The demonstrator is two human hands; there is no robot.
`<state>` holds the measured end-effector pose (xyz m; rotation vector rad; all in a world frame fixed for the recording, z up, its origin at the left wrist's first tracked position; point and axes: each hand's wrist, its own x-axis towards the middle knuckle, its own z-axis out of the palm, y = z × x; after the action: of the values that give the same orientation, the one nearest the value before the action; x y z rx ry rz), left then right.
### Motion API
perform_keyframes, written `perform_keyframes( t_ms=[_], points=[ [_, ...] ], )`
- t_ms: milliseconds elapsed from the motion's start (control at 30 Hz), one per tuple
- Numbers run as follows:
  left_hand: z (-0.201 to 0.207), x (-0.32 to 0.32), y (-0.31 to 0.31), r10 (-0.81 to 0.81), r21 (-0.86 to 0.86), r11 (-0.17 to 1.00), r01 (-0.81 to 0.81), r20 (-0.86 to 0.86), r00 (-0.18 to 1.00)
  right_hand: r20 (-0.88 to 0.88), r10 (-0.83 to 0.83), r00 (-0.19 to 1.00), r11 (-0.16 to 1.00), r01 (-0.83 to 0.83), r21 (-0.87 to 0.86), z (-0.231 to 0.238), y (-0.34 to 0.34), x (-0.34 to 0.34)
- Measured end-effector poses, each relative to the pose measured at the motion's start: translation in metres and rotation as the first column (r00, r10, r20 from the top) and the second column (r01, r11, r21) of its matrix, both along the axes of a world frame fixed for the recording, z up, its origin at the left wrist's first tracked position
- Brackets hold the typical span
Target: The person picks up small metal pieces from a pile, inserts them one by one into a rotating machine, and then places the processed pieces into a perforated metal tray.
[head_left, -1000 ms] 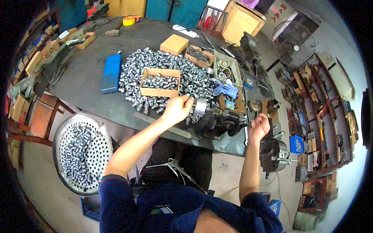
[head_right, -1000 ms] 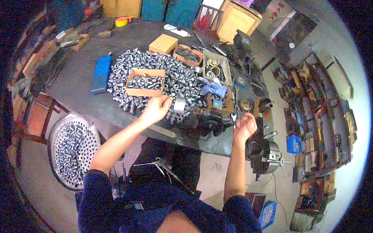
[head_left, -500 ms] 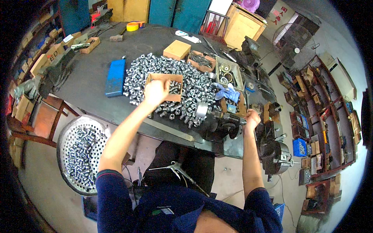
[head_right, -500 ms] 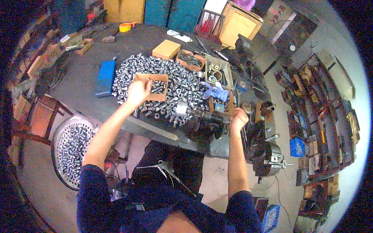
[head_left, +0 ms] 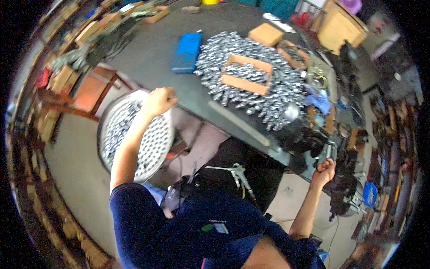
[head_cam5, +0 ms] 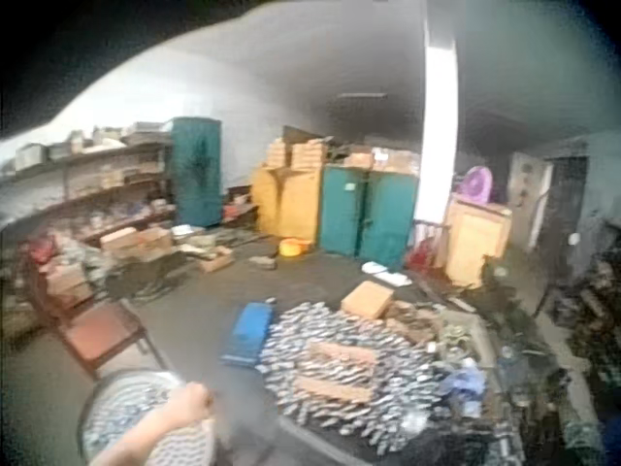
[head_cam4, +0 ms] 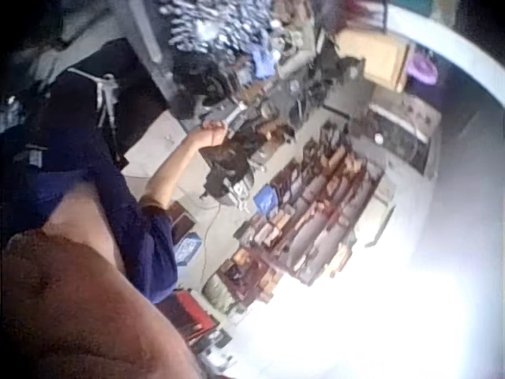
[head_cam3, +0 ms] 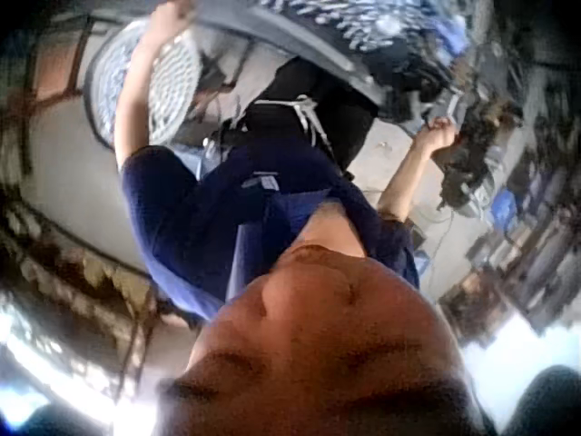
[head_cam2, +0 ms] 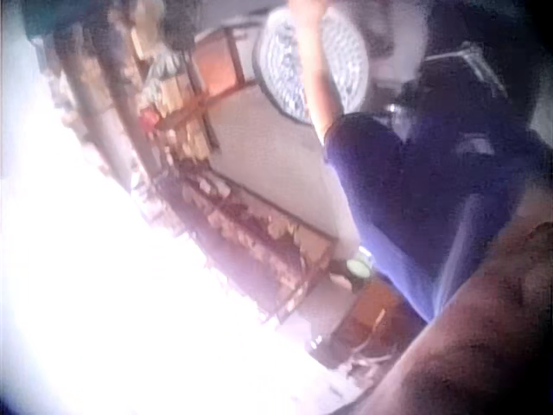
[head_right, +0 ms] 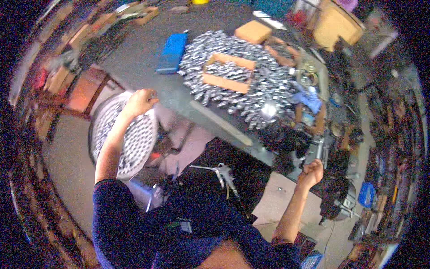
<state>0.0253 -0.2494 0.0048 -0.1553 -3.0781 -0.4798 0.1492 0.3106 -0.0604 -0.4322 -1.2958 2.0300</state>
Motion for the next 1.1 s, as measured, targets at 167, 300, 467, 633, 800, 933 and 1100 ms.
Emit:
perform_keyframes(
  t_ms=[167,300,467,633,800,933,1100],
  points=[
    [-0.055,0.088,-0.111,0.207,0.057,0.975,-0.213,0.097,0.974,0.103,-0.064,0.993,0.996,0.070,-0.053,-0.022,0.015,-0.029],
    [-0.090,0.129,-0.123,0.352,-0.116,0.933,-0.341,0.096,0.931,0.091,-0.004,0.996,0.998,0.010,-0.066,-0.019,0.017,-0.027],
    [-0.108,0.119,-0.102,0.426,-0.289,0.873,-0.392,0.061,0.903,0.093,0.014,0.996,0.999,-0.011,-0.032,-0.022,0.019,-0.021],
    [-0.094,0.109,-0.096,0.350,-0.455,0.861,-0.225,0.209,0.913,0.064,0.000,0.998,0.999,0.003,-0.050,-0.019,0.013,-0.019],
    [-0.086,0.089,-0.096,0.223,-0.371,0.914,-0.162,0.127,0.967,0.102,-0.004,0.995,0.994,0.015,-0.106,-0.015,0.010,-0.022],
    [-0.017,0.056,-0.011,-0.069,0.583,0.812,-0.023,0.134,0.989,0.095,0.003,0.995,0.996,0.005,-0.092,-0.008,0.007,-0.018],
    [0.015,0.018,0.109,-0.354,0.940,0.341,0.008,0.120,0.927,0.146,-0.037,0.989,0.995,0.050,-0.084,-0.006,0.006,-0.018]
  ],
)
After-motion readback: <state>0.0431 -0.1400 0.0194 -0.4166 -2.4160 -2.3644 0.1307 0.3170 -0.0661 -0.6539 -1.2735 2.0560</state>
